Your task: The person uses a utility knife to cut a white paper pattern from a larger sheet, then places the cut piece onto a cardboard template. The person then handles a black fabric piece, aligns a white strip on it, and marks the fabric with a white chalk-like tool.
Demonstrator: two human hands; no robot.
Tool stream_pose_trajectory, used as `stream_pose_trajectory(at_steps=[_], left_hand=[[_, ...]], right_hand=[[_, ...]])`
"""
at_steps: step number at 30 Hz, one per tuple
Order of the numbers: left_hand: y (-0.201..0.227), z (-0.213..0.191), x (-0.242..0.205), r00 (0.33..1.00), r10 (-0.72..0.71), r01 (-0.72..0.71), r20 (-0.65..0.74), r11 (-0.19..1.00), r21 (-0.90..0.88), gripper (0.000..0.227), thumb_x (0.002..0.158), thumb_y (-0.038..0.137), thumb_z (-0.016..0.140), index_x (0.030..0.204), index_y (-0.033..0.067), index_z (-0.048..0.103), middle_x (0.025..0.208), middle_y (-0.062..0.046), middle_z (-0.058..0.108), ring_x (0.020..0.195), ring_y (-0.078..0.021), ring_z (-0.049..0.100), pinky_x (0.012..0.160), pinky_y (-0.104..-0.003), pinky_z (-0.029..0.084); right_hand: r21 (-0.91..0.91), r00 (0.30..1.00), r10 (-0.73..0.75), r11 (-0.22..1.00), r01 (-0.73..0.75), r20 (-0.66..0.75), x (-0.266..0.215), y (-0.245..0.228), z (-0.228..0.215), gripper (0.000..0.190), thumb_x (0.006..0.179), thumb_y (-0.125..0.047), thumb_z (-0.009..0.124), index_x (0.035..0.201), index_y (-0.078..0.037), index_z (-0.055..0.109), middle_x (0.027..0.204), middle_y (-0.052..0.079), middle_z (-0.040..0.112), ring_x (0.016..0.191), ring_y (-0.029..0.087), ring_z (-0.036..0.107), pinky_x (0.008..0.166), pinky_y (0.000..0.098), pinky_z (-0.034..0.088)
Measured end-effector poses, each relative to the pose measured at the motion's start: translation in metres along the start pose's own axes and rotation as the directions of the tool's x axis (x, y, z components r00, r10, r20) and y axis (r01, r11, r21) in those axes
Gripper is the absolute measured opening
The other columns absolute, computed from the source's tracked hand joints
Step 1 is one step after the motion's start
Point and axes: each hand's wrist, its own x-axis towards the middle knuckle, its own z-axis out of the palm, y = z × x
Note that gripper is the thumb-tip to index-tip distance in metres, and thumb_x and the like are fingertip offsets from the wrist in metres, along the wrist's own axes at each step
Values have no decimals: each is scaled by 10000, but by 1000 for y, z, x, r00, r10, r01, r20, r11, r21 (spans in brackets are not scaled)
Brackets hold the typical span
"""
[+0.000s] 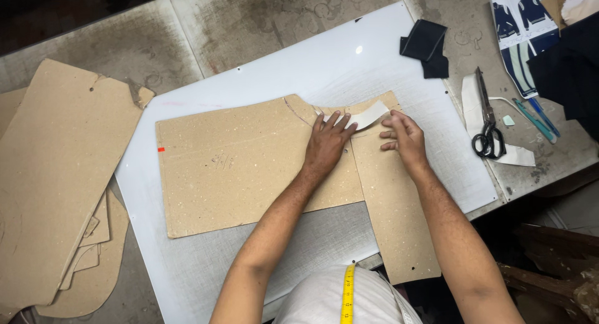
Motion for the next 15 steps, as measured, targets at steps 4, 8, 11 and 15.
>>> stream_pose_trajectory(at_steps=[4, 8, 11, 15], left_hand=[[11, 5, -1, 982, -43, 31, 183, 997, 67, 481, 1073, 307, 411, 1549, 240, 415, 1660, -20, 318, 1531, -202, 267, 1252, -632, 78], [6, -1, -3, 973, -27, 37, 231, 999, -37, 595, 1057, 552, 293, 1569, 255, 352, 1673, -19, 277, 1546, -201, 209, 1252, -649, -2], [8, -7, 7, 959, -40, 52, 280, 998, -37, 695, 1020, 649, 286, 1576, 234, 330, 1677, -9, 249, 1550, -200, 174, 1241, -654, -21], [17, 0, 4, 977, -72, 78, 202, 997, -18, 770, 990, 681, 325, 1575, 180, 310, 1665, -92, 250, 1543, -249, 197, 1224, -647, 16]], right_hand=[[-235, 996, 46, 970, -61, -70, 14, -21, 2, 518, 972, -209, 683, 1434, -41, 519, 1115, 119, 706, 919, 121, 712, 647, 301, 621], [-475, 978, -182, 872, 114, -101, 26, -16, 4, 448, 931, -203, 792, 1323, -49, 639, 1048, 69, 712, 876, 103, 683, 743, 254, 598], [-663, 917, -384, 714, 225, -103, 38, -14, 4, 370, 828, -193, 896, 1120, -51, 719, 982, 79, 671, 866, 134, 655, 723, 266, 560], [-574, 941, -265, 812, 100, -210, 49, -11, 1, 330, 874, -212, 873, 1115, -73, 696, 889, 19, 654, 792, 93, 643, 672, 269, 567]])
